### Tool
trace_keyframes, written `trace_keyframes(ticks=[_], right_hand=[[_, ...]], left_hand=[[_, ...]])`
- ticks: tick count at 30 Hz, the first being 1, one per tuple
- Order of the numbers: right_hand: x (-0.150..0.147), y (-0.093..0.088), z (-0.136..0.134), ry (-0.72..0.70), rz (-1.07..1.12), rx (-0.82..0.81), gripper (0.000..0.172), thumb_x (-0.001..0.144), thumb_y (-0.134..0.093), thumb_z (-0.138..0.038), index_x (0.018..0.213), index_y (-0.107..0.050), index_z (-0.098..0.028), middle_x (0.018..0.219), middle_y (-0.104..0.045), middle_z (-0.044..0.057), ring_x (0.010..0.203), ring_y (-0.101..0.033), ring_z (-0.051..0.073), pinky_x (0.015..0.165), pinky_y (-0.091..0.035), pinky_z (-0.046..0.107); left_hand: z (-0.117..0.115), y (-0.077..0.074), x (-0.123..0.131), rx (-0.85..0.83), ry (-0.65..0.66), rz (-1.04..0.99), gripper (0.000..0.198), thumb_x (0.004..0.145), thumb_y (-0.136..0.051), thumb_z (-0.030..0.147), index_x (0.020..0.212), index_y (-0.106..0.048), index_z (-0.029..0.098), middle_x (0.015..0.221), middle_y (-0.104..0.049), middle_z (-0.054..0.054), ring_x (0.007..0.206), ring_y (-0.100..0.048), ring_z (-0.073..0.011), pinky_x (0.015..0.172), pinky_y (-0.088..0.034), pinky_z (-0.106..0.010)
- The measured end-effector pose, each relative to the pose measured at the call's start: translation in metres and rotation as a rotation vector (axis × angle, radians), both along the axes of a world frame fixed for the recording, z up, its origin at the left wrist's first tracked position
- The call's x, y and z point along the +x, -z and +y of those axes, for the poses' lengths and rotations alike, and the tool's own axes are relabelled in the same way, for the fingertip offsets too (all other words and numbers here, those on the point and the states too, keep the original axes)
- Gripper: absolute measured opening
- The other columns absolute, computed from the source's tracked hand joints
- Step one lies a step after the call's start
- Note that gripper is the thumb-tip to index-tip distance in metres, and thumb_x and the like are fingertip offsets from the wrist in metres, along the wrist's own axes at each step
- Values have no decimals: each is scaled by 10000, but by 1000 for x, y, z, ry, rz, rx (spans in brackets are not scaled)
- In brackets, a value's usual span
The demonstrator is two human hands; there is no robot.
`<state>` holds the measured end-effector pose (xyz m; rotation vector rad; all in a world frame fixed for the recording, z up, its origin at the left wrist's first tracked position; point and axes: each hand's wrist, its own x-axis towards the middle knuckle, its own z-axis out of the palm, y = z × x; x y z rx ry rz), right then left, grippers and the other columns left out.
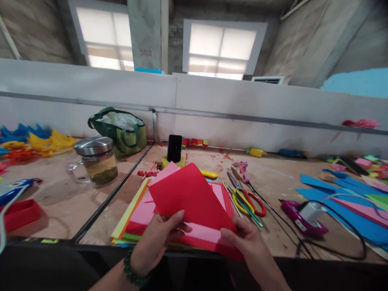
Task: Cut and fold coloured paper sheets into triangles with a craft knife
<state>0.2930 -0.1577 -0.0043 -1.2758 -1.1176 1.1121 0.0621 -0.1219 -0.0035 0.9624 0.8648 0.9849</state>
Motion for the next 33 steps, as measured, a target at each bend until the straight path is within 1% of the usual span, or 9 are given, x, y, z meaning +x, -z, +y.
trace_keyframes(ticks=[6,8,10,12,15,18,25,29,33], right_hand=[[13,3,4,-73,-419,25,335,722,-680,-503,635,-619,-185,614,-571,-7,595,-537,155,554,-445,267],[16,-8,10,-31,-545,54,321,703,-716,-467,884,-674,-205,822,-671,33,749,-616,205,679,-496,318],[13,-24,18,33,-579,184,596,671,-767,-412,1209,-566,-256,1120,-659,75,995,-615,255,849,-489,386],[8,-44,25,37,-545,410,700,712,-756,-357,1336,-442,-303,1189,-634,74,1089,-586,253,919,-464,414],[-1,-70,34,-61,-596,831,309,834,-635,-255,1135,-602,-312,926,-694,31,912,-632,213,854,-488,382],[-5,-69,45,-146,-875,1048,207,839,-591,-141,982,-674,-267,905,-720,35,890,-619,203,862,-481,364],[-8,-2,57,-420,-1152,621,228,717,-677,-168,943,-649,-176,935,-705,106,889,-634,239,733,-546,345],[-8,-3,44,-451,-1163,420,528,597,-580,35,1078,-635,-178,1131,-669,115,1045,-619,239,872,-527,353],[-7,-6,35,-433,-1119,350,487,612,-536,24,1030,-656,-196,1229,-634,117,1122,-597,245,922,-515,375]], left_hand=[[16,-1,3,1,-40,37,403,682,-761,483,779,-675,101,637,-706,-73,600,-661,-145,574,-500,-197],[19,-5,-2,99,-24,99,399,696,-744,487,807,-690,107,697,-728,-91,648,-681,-181,613,-523,-242],[21,-15,-8,259,5,167,377,744,-699,488,839,-707,124,781,-744,-104,733,-695,-218,648,-536,-276],[25,-29,-14,480,42,230,347,815,-628,473,904,-728,153,894,-746,-105,857,-689,-239,739,-540,-309],[38,-47,-26,838,108,350,364,868,-545,467,1045,-730,208,1114,-699,-94,1068,-623,-253,951,-467,-349],[58,-45,-37,1016,223,595,364,878,-524,392,1162,-679,226,1251,-626,-91,1151,-576,-246,1004,-428,-348],[66,-9,-49,1148,480,1167,506,787,-486,66,1257,-592,220,1309,-550,-107,1215,-468,-272,1024,-402,-428],[49,-13,-54,1115,549,1163,550,746,-523,85,1276,-563,226,1201,-589,-93,1099,-512,-262,986,-415,-435],[42,-9,-57,1030,531,1086,514,766,-529,115,1265,-574,229,1171,-603,-82,1066,-530,-238,965,-420,-389]])
